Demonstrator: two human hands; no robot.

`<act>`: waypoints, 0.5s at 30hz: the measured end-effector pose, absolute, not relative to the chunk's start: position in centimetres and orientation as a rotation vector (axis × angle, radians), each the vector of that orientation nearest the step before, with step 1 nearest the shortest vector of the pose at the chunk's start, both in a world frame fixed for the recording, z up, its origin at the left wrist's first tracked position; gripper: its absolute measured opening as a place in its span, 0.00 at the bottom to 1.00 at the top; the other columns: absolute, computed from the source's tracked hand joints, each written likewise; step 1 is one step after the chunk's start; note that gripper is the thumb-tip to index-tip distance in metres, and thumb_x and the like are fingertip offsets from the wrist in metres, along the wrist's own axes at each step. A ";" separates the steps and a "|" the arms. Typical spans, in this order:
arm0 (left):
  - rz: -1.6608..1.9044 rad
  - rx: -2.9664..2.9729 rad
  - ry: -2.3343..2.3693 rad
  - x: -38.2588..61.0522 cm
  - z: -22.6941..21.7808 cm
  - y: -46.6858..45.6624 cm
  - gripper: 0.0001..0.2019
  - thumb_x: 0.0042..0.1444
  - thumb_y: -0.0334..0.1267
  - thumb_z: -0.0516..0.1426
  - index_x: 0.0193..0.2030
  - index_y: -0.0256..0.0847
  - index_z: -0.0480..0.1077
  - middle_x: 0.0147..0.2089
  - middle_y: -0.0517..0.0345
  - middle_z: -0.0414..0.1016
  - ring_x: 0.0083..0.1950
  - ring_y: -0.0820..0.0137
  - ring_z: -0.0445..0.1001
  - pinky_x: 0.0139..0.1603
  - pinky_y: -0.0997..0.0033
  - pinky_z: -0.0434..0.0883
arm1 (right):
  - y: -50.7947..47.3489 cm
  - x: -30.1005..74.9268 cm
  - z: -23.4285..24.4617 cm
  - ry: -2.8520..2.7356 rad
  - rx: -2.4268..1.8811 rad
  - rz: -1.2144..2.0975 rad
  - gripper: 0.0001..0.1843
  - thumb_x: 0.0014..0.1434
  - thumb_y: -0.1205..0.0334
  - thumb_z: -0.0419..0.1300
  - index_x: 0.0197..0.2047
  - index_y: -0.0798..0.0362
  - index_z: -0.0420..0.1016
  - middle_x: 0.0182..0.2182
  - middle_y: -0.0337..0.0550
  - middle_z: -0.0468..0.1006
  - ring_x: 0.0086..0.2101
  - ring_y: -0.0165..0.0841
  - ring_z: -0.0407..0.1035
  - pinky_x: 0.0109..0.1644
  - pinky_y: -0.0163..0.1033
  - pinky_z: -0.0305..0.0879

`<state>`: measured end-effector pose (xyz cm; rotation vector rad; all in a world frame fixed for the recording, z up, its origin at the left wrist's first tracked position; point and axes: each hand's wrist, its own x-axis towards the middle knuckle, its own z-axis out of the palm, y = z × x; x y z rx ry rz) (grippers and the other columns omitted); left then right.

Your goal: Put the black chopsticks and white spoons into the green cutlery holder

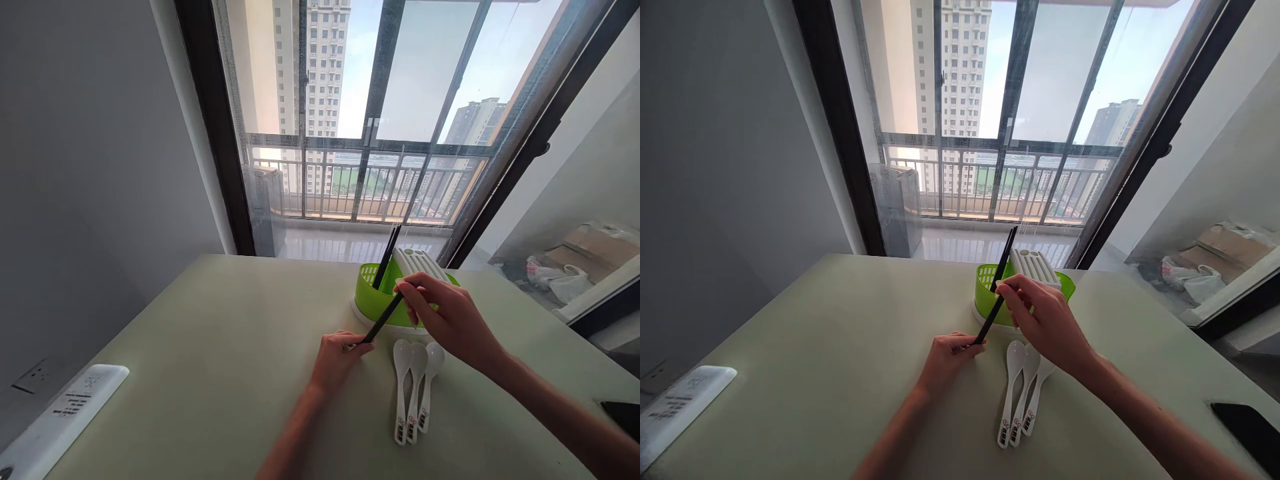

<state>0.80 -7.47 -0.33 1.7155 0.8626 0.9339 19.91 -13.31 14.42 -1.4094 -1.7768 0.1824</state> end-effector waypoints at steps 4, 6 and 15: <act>0.891 1.845 0.875 0.9 -1.1 -7.4 0.11 0.59 0.47 0.64 0.41 0.46 0.86 0.35 0.56 0.85 0.39 0.62 0.77 0.41 0.65 0.74 | -13.3 21.0 15.8 -1.680 -1.402 0.181 0.18 0.70 0.44 0.55 0.38 0.47 0.74 0.21 0.33 0.73 0.21 0.30 0.67 0.28 0.37 0.62; 0.888 1.839 0.903 1.0 -1.1 -7.4 0.11 0.58 0.46 0.64 0.43 0.45 0.85 0.36 0.56 0.85 0.38 0.63 0.78 0.41 0.65 0.74 | -13.2 21.9 16.9 -1.528 -1.402 0.169 0.18 0.69 0.41 0.56 0.39 0.46 0.74 0.21 0.33 0.71 0.21 0.31 0.66 0.27 0.38 0.62; 0.817 1.821 0.937 0.9 -0.8 -7.5 0.16 0.62 0.49 0.59 0.48 0.43 0.79 0.40 0.55 0.85 0.39 0.65 0.80 0.43 0.67 0.75 | -10.6 24.8 20.6 -1.207 -1.216 -0.167 0.17 0.68 0.39 0.53 0.38 0.40 0.71 0.26 0.38 0.65 0.24 0.37 0.62 0.26 0.44 0.57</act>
